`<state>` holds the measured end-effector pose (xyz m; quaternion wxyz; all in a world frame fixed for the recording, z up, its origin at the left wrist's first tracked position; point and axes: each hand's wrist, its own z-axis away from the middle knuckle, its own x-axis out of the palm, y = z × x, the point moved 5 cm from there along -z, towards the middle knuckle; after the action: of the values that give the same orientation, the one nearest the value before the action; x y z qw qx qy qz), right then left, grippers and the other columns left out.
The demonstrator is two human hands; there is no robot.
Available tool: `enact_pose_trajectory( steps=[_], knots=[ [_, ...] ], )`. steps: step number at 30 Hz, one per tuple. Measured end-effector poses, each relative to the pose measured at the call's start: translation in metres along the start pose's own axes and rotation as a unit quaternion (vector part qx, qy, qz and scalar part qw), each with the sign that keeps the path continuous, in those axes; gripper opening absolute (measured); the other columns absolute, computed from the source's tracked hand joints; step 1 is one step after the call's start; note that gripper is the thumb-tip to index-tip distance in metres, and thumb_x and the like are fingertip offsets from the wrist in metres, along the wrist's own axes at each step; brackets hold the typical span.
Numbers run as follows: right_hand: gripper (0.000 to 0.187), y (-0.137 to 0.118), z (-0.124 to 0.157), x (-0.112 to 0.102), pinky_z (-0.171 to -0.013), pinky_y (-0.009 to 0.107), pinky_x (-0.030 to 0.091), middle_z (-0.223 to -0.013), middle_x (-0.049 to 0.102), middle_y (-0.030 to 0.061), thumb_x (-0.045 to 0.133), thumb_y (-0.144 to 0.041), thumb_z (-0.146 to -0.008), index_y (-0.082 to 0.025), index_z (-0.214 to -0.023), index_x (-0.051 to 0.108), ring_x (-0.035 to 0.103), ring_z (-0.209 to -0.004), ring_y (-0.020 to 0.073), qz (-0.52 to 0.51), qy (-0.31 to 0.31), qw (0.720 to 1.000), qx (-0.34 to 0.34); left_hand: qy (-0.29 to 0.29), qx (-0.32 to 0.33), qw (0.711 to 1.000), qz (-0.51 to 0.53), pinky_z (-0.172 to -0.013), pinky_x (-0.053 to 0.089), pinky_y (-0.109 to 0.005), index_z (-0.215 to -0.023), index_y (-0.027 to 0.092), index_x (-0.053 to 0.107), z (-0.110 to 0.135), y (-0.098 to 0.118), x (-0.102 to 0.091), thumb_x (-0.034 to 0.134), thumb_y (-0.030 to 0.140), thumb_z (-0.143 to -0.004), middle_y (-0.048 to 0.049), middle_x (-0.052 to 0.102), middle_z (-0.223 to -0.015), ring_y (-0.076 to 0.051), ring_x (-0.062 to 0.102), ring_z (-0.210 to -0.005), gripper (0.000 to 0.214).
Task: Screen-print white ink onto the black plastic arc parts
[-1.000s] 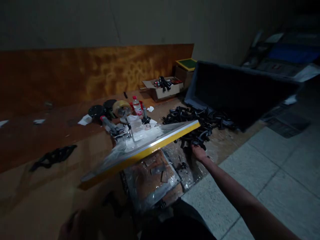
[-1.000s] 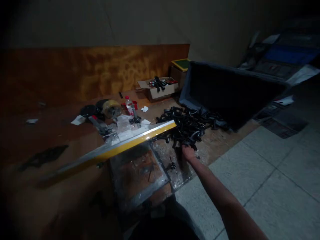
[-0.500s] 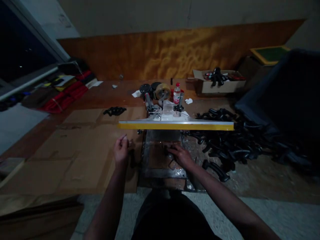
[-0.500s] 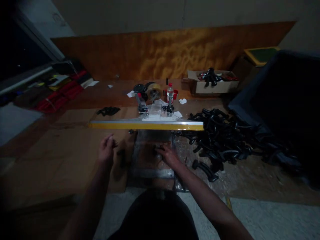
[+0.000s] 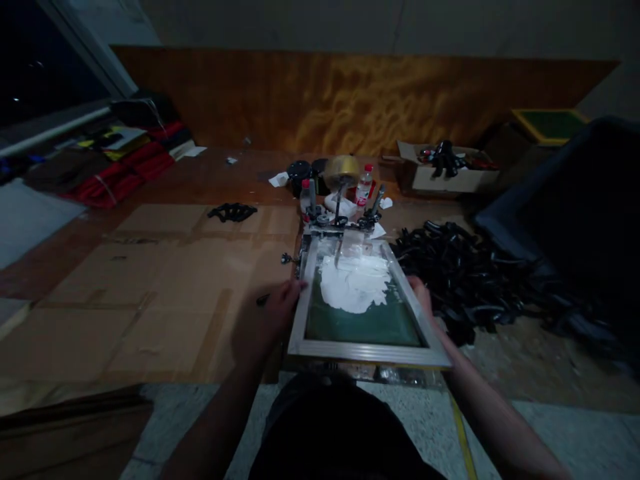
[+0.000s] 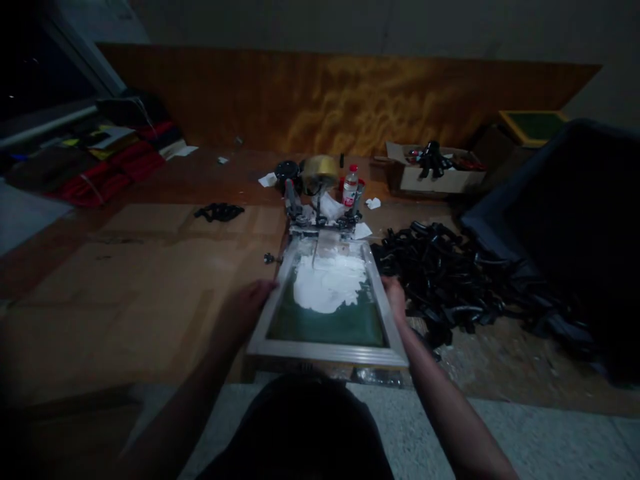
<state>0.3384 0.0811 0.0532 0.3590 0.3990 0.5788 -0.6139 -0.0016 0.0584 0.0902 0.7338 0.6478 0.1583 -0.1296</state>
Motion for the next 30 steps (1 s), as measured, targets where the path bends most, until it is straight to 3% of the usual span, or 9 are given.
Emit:
enact_pose_trajectory(
  steps=[2, 5, 7, 11, 14, 18, 20, 25, 30],
  knots=[
    [0.043, 0.003, -0.016, -0.021, -0.088, 0.036, 0.052, -0.107, 0.072, 0.0165, 0.039, -0.022, -0.093, -0.005, -0.114, 0.072, 0.064, -0.1, 0.0251, 0.006, 0.094, 0.996, 0.009, -0.033, -0.04, 0.999, 0.004, -0.078, 0.055, -0.033, -0.122, 0.018, 0.068, 0.008, -0.028, 0.013, 0.056, 0.041, -0.088, -0.0065, 0.075, -0.1, -0.023, 0.069, -0.091, 0.043],
    [0.056, -0.042, -0.036, -0.028, -0.101, 0.046, 0.045, -0.143, 0.052, 0.0208, 0.064, -0.028, -0.084, -0.012, -0.137, 0.058, 0.053, -0.125, 0.0332, 0.033, 0.166, 0.982, -0.085, -0.069, -0.072, 0.994, 0.037, -0.07, 0.055, -0.031, -0.144, 0.014, 0.051, 0.008, -0.065, 0.036, 0.058, 0.037, -0.084, -0.0054, 0.075, -0.09, -0.021, 0.068, -0.078, 0.064],
    [0.064, -0.084, -0.044, -0.018, -0.102, 0.046, 0.043, -0.149, 0.045, 0.0211, 0.07, -0.03, -0.081, -0.013, -0.14, 0.053, 0.047, -0.13, 0.0354, 0.087, 0.111, 0.98, -0.142, -0.082, -0.073, 0.992, 0.054, -0.07, 0.055, -0.033, -0.146, 0.011, 0.047, 0.003, -0.081, 0.047, 0.058, 0.038, -0.085, -0.0074, 0.075, -0.091, -0.022, 0.069, -0.079, 0.068],
    [0.029, -0.128, -0.035, 0.012, -0.087, 0.033, 0.047, -0.12, 0.067, 0.0145, 0.057, -0.022, -0.09, -0.017, -0.118, 0.064, 0.06, -0.11, 0.0284, 0.175, -0.1, 0.971, -0.128, -0.08, -0.073, 0.992, 0.071, -0.081, 0.056, -0.038, -0.141, 0.012, 0.053, -0.002, -0.098, 0.052, 0.062, 0.045, -0.084, -0.013, 0.074, -0.106, -0.026, 0.07, -0.093, 0.067],
    [0.026, -0.13, -0.003, 0.028, -0.078, 0.03, 0.047, -0.11, 0.07, 0.0123, 0.048, -0.015, -0.093, -0.017, -0.112, 0.066, 0.064, -0.099, 0.0247, 0.202, -0.178, 0.95, -0.16, -0.081, -0.072, 0.991, 0.08, -0.087, 0.054, -0.039, -0.14, 0.013, 0.055, -0.001, -0.1, 0.051, 0.063, 0.047, -0.084, -0.0141, 0.073, -0.114, -0.027, 0.069, -0.099, 0.066],
    [0.026, -0.123, 0.042, 0.038, -0.079, 0.029, 0.045, -0.11, 0.07, 0.0124, 0.048, -0.011, -0.093, -0.016, -0.11, 0.067, 0.063, -0.102, 0.0231, 0.182, -0.22, 0.906, -0.314, -0.083, -0.088, 0.99, 0.074, -0.082, 0.055, -0.038, -0.142, 0.012, 0.052, 0.0, -0.104, 0.054, 0.061, 0.044, -0.085, -0.0126, 0.074, -0.106, -0.026, 0.069, -0.092, 0.065],
    [0.024, -0.12, 0.047, 0.037, -0.077, 0.028, 0.045, -0.106, 0.071, 0.01, 0.052, -0.01, -0.089, -0.017, -0.105, 0.068, 0.063, -0.099, 0.0217, 0.161, -0.238, 0.892, -0.349, -0.081, -0.083, 0.991, 0.072, -0.082, 0.055, -0.037, -0.141, 0.012, 0.053, -0.001, -0.106, 0.055, 0.06, 0.043, -0.086, -0.012, 0.074, -0.105, -0.025, 0.07, -0.091, 0.064],
    [0.022, -0.119, 0.031, 0.032, -0.077, 0.028, 0.044, -0.103, 0.07, 0.0096, 0.056, -0.012, -0.087, -0.017, -0.104, 0.068, 0.061, -0.098, 0.0215, 0.133, -0.155, 0.928, -0.311, -0.075, -0.079, 0.991, 0.076, -0.084, 0.055, -0.037, -0.139, 0.013, 0.055, 0.0, -0.104, 0.054, 0.06, 0.042, -0.087, -0.0122, 0.074, -0.109, -0.025, 0.07, -0.095, 0.06],
    [0.023, -0.115, 0.052, 0.046, -0.078, 0.03, 0.046, -0.106, 0.07, 0.0117, 0.055, -0.011, -0.088, -0.016, -0.106, 0.069, 0.061, -0.097, 0.0222, 0.117, -0.151, 0.914, -0.357, -0.062, -0.077, 0.993, 0.07, -0.084, 0.055, -0.037, -0.135, 0.011, 0.058, 0.002, -0.095, 0.051, 0.061, 0.037, -0.084, -0.0123, 0.075, -0.105, -0.025, 0.07, -0.095, 0.057]
  ],
)
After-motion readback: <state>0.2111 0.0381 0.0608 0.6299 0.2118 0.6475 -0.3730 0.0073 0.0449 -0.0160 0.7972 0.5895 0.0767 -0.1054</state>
